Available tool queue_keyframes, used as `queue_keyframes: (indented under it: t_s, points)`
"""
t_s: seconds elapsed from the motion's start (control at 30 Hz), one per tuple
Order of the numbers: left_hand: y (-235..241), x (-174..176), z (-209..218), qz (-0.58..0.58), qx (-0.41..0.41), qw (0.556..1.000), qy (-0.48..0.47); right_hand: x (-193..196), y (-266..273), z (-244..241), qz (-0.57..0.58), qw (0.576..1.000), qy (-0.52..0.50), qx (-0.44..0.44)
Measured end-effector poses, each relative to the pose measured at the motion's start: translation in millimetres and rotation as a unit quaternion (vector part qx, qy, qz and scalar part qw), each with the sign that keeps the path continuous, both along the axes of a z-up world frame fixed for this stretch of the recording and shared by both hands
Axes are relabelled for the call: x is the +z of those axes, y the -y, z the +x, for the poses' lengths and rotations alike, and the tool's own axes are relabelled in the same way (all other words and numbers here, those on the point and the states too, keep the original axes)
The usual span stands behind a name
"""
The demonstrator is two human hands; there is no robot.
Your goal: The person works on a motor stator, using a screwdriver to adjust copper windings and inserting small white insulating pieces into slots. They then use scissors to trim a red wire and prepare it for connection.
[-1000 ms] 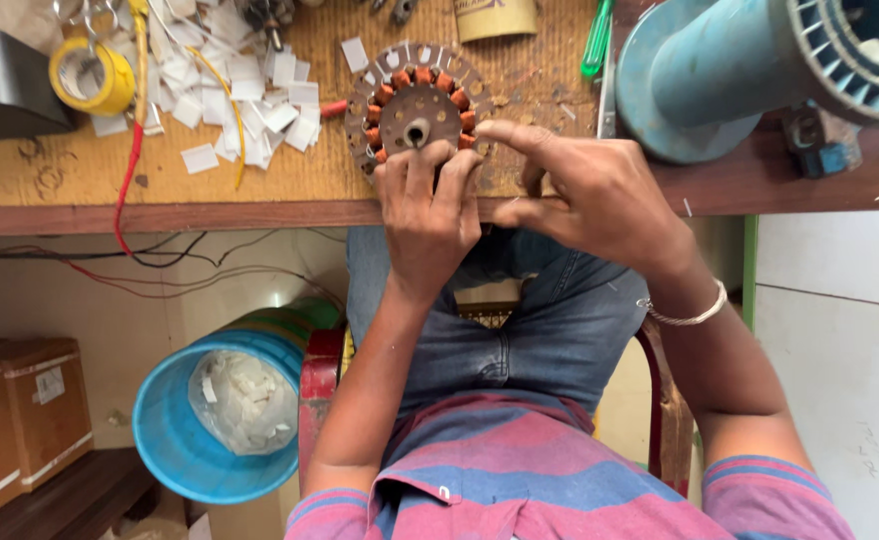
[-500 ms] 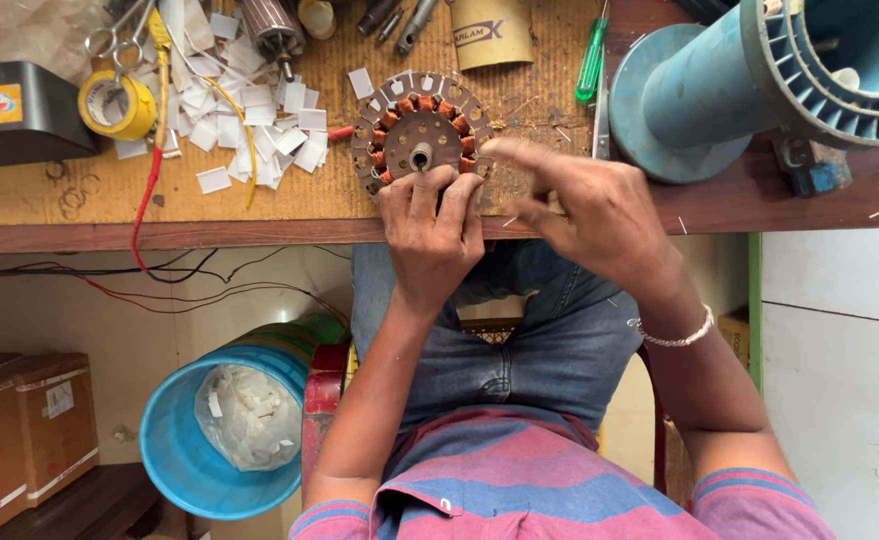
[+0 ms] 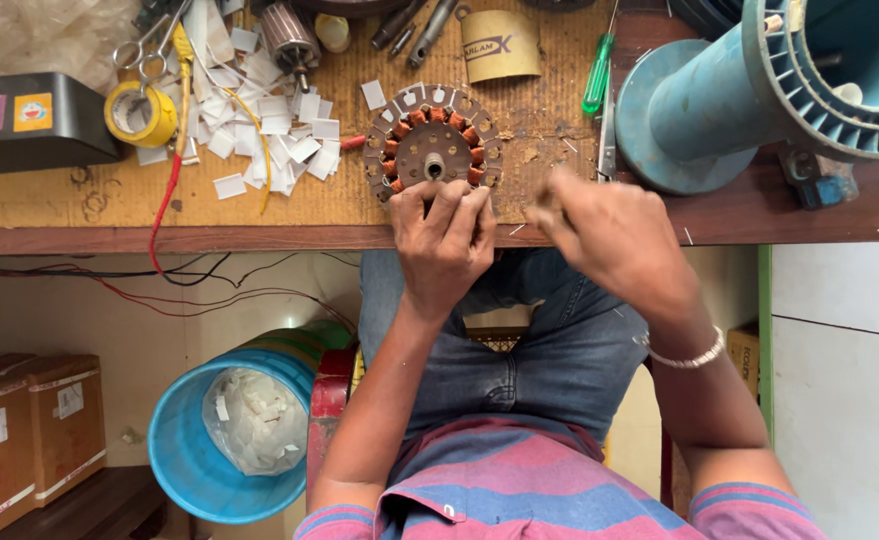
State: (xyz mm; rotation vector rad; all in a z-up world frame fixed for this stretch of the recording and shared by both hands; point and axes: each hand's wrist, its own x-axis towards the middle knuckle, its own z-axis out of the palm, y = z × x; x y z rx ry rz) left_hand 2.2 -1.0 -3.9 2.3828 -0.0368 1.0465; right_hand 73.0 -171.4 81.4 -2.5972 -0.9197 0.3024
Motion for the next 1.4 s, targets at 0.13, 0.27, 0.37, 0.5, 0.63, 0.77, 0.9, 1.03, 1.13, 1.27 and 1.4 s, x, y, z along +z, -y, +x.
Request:
queue_keyframes:
  t_s: [0.13, 0.27, 0.37, 0.5, 0.63, 0.77, 0.9, 1.03, 1.13, 1.27, 1.4]
  points:
    - [0.0, -4.0, -1.2, 0.014, -0.004, 1.0, 0.003, 1.8, 10.4, -6.0, 0.094, 0.969, -0.154, 0.169]
    - [-0.5, -5.0, -3.1, -0.01, -0.011, 1.0, -0.003, 0.7, 6.4, -4.3, 0.124, 0.975, -0.179, 0.042]
    - [1.1, -2.5, -1.4, -0.004, -0.001, 1.0, 0.0, 1.9, 1.7, -7.9, 0.06, 0.997, 0.032, -0.026]
    - [1.5, -4.1, -0.9, 0.007, 0.001, 1.0, -0.001, 2.3, 4.9, -14.6, -0.015, 0.99, -0.117, 0.072]
    - [-1.3, -8.0, -4.1, -0.02, -0.011, 1.0, -0.011, -0.6, 4.1, -9.0, 0.194, 0.955, -0.205, 0.096]
    - [2.2, -6.4, -1.5, -0.018, 0.01, 1.0, -0.005, 0.3, -0.8, -12.9, 0.083, 0.995, -0.004, -0.049]
    - [2.9, -6.9, -1.3, -0.01, 0.008, 1.0, -0.004, 2.4, 4.3, -13.1, 0.007, 0.993, -0.089, 0.08]
    - [1.8, -7.7, -2.8, -0.029, 0.003, 1.0, -0.01, 1.1, 5.8, -8.8, 0.184, 0.961, -0.181, 0.097]
    - [3.2, -5.9, -1.6, -0.032, 0.016, 0.999, -0.006, 1.7, 2.8, -9.2, 0.104, 0.993, -0.059, -0.013]
    - [4.9, -5.0, 0.1, -0.012, 0.022, 1.0, -0.005, 3.6, 5.6, -10.4, -0.095, 0.994, -0.034, 0.035]
    - [6.2, -6.5, 0.2, -0.022, 0.028, 0.999, -0.01, 0.8, 7.6, -7.2, 0.159, 0.957, -0.183, 0.159]
